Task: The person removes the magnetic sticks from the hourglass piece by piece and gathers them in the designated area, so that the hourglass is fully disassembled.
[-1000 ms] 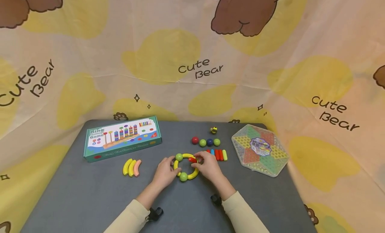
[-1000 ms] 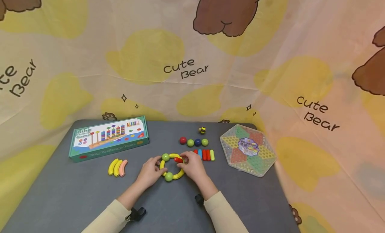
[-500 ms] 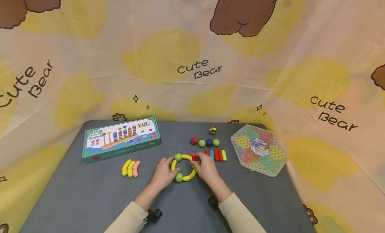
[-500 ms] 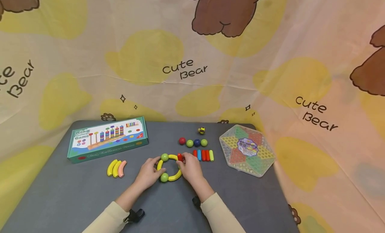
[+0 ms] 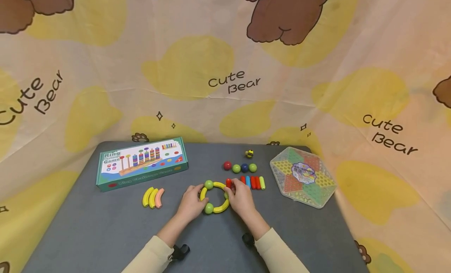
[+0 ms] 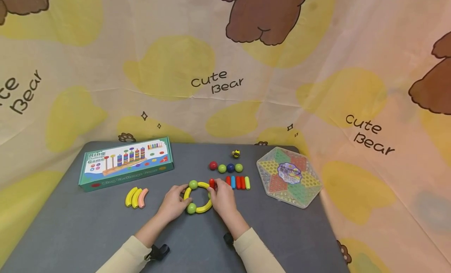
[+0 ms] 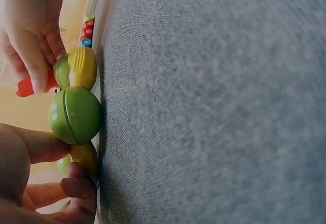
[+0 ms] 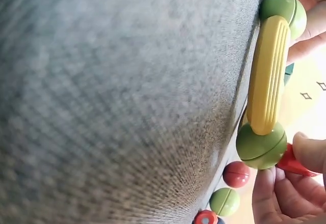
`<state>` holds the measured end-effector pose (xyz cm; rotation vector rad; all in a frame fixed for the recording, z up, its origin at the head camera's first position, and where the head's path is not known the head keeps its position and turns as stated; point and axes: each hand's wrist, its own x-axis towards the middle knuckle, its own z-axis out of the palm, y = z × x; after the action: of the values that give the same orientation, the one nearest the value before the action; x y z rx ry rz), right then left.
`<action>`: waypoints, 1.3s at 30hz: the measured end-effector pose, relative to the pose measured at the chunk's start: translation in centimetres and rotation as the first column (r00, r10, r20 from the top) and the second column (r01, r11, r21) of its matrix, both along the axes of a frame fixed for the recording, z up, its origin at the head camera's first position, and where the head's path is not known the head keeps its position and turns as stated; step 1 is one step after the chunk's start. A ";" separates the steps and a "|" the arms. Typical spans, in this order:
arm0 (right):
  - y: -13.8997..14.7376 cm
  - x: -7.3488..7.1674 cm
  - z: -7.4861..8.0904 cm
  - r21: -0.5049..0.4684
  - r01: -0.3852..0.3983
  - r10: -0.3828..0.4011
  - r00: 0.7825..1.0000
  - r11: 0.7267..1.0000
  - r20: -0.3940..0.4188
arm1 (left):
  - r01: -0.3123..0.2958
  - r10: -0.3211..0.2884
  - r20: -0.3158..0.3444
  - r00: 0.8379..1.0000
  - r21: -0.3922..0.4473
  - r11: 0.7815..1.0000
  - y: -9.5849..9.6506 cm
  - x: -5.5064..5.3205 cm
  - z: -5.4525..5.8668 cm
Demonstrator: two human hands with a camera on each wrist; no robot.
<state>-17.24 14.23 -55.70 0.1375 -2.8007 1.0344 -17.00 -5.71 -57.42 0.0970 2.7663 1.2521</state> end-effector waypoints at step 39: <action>12.1 -1.4 0.1 0.048 0.347 -0.350 0.934 0.937 0.074 | 0.067 -0.066 -0.021 0.998 0.031 0.997 -1.0 0.4 0.1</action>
<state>-18.60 26.35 -55.65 -0.3937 -2.7705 0.9220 -16.58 -6.67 -57.34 0.2032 2.7358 1.2854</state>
